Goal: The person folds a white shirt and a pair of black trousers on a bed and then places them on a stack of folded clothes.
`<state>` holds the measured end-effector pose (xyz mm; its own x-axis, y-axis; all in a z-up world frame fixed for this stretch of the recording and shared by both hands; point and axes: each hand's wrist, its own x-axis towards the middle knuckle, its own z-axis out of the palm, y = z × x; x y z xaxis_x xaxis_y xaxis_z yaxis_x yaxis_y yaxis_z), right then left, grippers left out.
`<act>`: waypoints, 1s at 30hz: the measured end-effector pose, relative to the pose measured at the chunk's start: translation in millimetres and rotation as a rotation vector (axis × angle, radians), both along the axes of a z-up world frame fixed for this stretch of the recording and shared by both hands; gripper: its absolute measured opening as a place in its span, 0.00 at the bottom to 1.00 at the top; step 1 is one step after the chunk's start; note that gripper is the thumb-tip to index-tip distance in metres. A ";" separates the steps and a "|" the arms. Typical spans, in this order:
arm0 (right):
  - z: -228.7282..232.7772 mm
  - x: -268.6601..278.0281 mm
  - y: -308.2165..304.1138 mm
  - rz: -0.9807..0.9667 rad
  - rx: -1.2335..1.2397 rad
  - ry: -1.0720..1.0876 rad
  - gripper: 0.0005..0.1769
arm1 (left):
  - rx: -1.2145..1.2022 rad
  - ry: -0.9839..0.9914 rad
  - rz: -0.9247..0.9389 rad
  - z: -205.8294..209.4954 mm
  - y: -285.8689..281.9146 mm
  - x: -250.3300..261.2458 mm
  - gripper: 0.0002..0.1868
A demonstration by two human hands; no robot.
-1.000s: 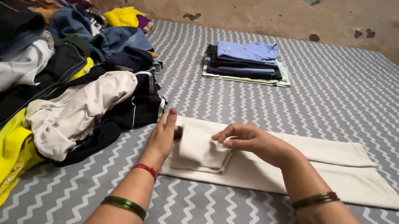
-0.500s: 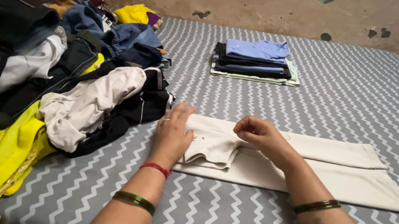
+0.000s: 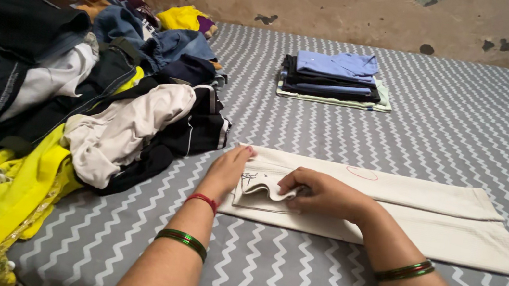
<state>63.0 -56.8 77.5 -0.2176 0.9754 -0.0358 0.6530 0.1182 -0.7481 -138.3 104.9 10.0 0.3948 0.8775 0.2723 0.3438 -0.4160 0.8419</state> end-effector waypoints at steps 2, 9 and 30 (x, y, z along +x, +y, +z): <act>-1.1 -0.6 1.9 -0.072 -0.031 0.076 0.16 | 0.010 0.048 0.016 4.6 -5.2 -0.8 0.26; 1.5 16.4 -0.1 0.091 -0.049 0.122 0.10 | 0.119 0.110 0.067 8.7 -19.3 -0.6 0.24; -50.5 38.4 57.5 -0.285 0.301 0.207 0.18 | -0.142 -0.346 -0.262 3.9 -11.4 -7.9 0.18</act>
